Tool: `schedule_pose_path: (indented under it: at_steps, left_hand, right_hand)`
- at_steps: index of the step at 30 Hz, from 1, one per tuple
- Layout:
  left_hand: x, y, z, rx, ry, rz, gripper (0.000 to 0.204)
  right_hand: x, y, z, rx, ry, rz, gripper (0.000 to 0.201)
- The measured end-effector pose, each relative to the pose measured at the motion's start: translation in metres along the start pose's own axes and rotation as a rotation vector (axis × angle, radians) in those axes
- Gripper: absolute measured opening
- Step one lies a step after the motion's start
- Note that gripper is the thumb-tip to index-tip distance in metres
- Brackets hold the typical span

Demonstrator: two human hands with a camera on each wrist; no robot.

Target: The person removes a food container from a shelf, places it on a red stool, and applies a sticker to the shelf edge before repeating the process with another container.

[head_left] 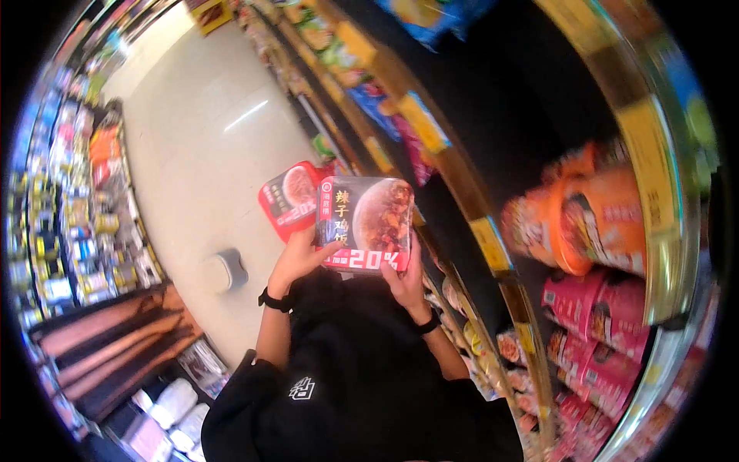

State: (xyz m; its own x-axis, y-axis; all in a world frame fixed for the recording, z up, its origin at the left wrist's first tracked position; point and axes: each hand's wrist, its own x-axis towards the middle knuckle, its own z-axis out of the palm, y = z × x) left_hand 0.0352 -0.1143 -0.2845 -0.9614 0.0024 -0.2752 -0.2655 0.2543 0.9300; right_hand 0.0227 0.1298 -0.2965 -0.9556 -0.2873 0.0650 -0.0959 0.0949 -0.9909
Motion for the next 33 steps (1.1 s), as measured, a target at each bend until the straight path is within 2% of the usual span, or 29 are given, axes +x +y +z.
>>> schedule_pose_path:
  at_steps: [4,6,7,10,11,12,13,14,15,18,19,20,21,22,24,28,30,31,33]
  left_hand:
    - [-0.014,-0.036,-0.035,-0.015,0.124,-0.126,0.035]
    - [-0.007,-0.083,-0.044,-0.048,0.204,-0.145,0.037]
    - [0.0,-0.106,-0.052,0.02,0.178,-0.217,0.039]
    - [0.023,-0.18,-0.065,0.069,0.25,-0.22,0.04]
    - [0.028,-0.191,-0.071,0.057,0.258,-0.261,0.041]
    - [0.033,-0.204,-0.074,0.045,0.264,-0.299,0.041]
    - [0.038,-0.228,-0.076,-0.001,0.288,-0.226,0.042]
    - [0.036,-0.219,-0.086,-0.014,0.257,-0.187,0.045]
    - [0.039,-0.228,-0.092,-0.028,0.251,-0.211,0.045]
    - [0.052,-0.258,-0.103,0.016,0.239,-0.247,0.044]
    - [0.051,-0.25,-0.111,-0.004,0.197,-0.281,0.045]
    - [0.062,-0.285,-0.107,-0.105,0.179,-0.283,0.042]
    - [0.069,-0.307,-0.105,-0.13,0.165,-0.29,0.042]
    - [0.073,-0.318,-0.104,-0.159,0.152,-0.298,0.042]
    - [0.068,-0.297,-0.107,-0.215,0.162,-0.287,0.042]
    - [0.059,-0.291,-0.106,-0.349,0.203,-0.233,0.045]
    - [0.058,-0.302,-0.102,-0.31,0.219,-0.214,0.045]
    - [0.059,-0.313,-0.1,-0.288,0.224,-0.207,0.045]
    - [0.066,-0.339,-0.098,-0.216,0.187,-0.23,0.041]
  right_hand:
    - [0.051,0.04,0.045,0.083,-0.196,0.09,0.08]
    - [0.077,0.081,0.069,0.017,-0.303,0.084,0.081]
    - [0.086,0.096,0.083,0.003,-0.325,0.12,0.08]
    - [0.121,0.099,0.122,0.079,-0.434,0.441,0.078]
    - [0.128,0.132,0.135,-0.035,-0.406,0.306,0.079]
    - [0.136,0.139,0.145,0.051,-0.445,0.369,0.08]
    - [0.145,0.142,0.154,0.136,-0.482,0.43,0.081]
    - [0.152,0.151,0.163,0.222,-0.517,0.491,0.083]
    - [0.154,0.184,0.17,0.17,-0.511,0.454,0.084]
    - [0.158,0.176,0.18,0.006,-0.512,0.469,0.083]
    - [0.156,0.181,0.187,-0.032,-0.42,0.359,0.065]
    - [0.15,0.19,0.192,-0.073,-0.328,0.255,0.048]
    - [0.147,0.246,0.194,-0.057,-0.289,0.292,0.051]
    - [0.146,0.256,0.193,0.023,-0.309,0.282,0.053]
    - [0.142,0.239,0.196,0.068,-0.238,0.37,0.055]
    - [0.138,0.27,0.203,-0.081,-0.179,0.28,0.055]
    - [0.141,0.303,0.206,-0.125,-0.17,0.197,0.055]
    - [0.143,0.293,0.209,-0.012,-0.183,0.195,0.056]
    - [0.148,0.286,0.212,-0.135,-0.175,0.182,0.057]
